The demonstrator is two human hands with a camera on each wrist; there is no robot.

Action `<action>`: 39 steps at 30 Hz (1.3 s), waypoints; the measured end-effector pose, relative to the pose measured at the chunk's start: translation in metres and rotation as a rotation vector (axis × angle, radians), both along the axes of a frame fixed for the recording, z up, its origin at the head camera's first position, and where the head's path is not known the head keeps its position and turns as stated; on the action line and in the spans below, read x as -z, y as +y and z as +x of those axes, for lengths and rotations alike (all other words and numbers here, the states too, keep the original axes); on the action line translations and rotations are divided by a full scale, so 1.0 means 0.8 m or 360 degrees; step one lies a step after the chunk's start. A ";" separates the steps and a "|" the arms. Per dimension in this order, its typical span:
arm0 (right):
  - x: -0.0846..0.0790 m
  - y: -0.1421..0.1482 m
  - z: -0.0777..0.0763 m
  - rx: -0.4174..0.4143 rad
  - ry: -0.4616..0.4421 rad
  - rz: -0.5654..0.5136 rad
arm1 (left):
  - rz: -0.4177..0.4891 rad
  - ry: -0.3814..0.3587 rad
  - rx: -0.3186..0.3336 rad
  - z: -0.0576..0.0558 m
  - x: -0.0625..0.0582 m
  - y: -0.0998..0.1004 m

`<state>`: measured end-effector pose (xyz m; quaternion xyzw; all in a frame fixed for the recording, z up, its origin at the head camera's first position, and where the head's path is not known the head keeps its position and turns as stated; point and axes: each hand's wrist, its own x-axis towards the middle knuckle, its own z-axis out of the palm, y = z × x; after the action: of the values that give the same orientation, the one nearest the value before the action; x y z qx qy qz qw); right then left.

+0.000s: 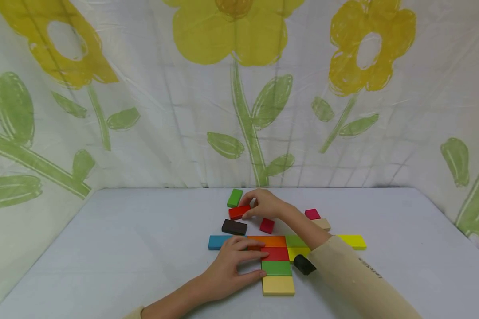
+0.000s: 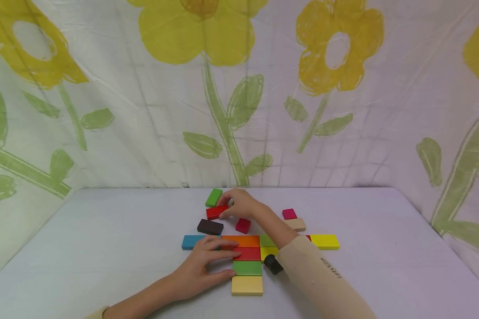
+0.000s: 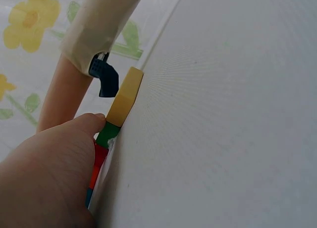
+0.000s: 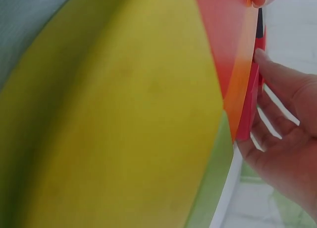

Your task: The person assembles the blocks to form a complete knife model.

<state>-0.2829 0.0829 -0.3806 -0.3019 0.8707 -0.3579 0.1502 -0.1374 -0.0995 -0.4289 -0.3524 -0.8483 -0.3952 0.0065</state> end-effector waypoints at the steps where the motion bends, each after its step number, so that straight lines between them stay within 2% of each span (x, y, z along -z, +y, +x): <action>1: 0.000 0.000 0.000 0.0010 0.0001 0.0006 | 0.0002 0.0000 0.0001 0.000 0.000 0.000; 14: -0.009 0.019 0.009 0.0085 0.0056 0.0056 | -0.0007 -0.0020 -0.0002 -0.001 -0.001 0.001; 24: -0.013 0.044 0.018 0.0092 0.0181 0.0004 | -0.0040 -0.0077 -0.0027 0.000 -0.001 0.001; 31: -0.016 0.066 0.035 0.0115 0.0232 -0.0021 | -0.0037 -0.0060 -0.0022 -0.001 -0.001 0.001; 39: -0.021 0.092 0.065 0.0211 0.0205 -0.0060 | -0.0036 -0.0052 -0.0028 -0.001 0.000 0.001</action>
<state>-0.2311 0.1564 -0.3640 -0.2688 0.8898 -0.3632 0.0642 -0.1380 -0.0986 -0.4292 -0.3385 -0.8558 -0.3912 -0.0077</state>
